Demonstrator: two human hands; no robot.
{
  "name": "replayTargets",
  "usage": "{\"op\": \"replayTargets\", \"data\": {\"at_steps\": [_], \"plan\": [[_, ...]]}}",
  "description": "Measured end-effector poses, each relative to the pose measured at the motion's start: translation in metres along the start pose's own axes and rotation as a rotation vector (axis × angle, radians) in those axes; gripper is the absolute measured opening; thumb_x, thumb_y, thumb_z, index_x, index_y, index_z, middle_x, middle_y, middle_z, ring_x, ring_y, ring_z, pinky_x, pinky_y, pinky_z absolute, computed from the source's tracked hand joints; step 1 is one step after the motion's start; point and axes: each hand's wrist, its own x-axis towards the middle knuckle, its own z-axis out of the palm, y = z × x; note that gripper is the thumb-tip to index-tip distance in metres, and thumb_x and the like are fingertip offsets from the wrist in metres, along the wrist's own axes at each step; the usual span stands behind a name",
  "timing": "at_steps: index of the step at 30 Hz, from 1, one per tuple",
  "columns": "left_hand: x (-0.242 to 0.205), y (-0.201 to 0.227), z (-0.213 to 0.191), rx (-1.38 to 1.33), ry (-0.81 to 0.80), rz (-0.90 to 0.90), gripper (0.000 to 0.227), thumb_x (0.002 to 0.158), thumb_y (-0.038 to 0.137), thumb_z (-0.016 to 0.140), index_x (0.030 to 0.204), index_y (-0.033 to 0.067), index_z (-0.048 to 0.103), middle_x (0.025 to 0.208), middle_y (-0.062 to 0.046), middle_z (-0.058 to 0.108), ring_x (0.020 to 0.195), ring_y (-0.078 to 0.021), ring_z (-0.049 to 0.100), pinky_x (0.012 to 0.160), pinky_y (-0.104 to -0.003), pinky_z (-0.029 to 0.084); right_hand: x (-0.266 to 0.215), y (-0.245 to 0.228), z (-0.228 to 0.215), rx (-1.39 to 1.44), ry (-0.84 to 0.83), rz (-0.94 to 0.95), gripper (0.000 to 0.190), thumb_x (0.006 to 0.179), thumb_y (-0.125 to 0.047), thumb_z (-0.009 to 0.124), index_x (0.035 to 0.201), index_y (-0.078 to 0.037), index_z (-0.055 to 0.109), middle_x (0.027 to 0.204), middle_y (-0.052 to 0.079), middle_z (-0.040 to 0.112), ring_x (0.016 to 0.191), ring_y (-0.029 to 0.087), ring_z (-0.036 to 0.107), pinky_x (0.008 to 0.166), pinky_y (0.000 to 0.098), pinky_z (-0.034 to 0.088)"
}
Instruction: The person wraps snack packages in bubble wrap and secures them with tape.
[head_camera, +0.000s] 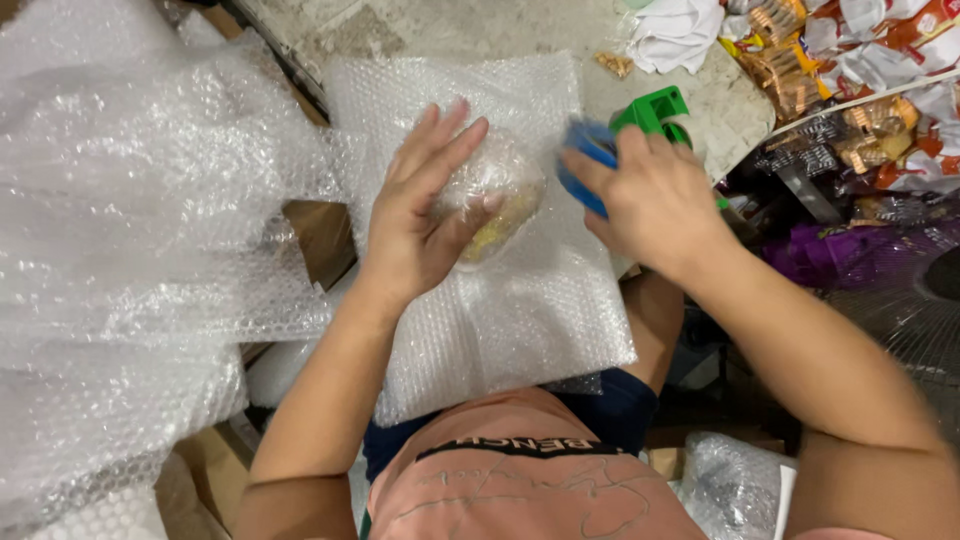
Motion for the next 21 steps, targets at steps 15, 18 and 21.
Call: {"op": "replayTargets", "data": {"at_steps": [15,18,21], "plan": [[0.005,-0.008,-0.027,0.101,-0.250,-0.352,0.075,0.100,0.027,0.075,0.157,-0.0016,0.037,0.149,-0.031,0.056,0.139,-0.0421,0.057,0.115,-0.043,0.046,0.053,-0.105,0.056,1.380,0.771,0.160,0.057,0.117,-0.039,0.033,0.136,0.006,0.061,0.136,0.018,0.066,0.131,0.026,0.060,0.118,0.0364,0.041],[0.014,-0.016,-0.049,-0.336,-0.567,-0.267,0.110,0.077,0.011,0.077,0.165,-0.0108,0.015,0.162,-0.045,0.020,0.148,-0.0595,0.017,0.115,-0.053,0.024,0.053,-0.104,0.051,1.433,0.763,0.134,0.060,0.118,-0.042,0.031,0.135,0.006,0.063,0.135,0.019,0.067,0.130,0.028,0.062,0.118,0.0377,0.044],[0.014,0.002,-0.049,-0.164,-0.542,-0.124,0.108,0.078,0.025,0.081,0.160,-0.0124,0.022,0.154,-0.045,0.034,0.141,-0.0587,0.036,0.111,-0.052,0.034,0.042,-0.104,0.055,1.417,0.705,0.059,0.064,0.117,-0.047,0.028,0.141,0.006,0.056,0.140,0.019,0.063,0.134,0.028,0.059,0.120,0.0372,0.043]]}}
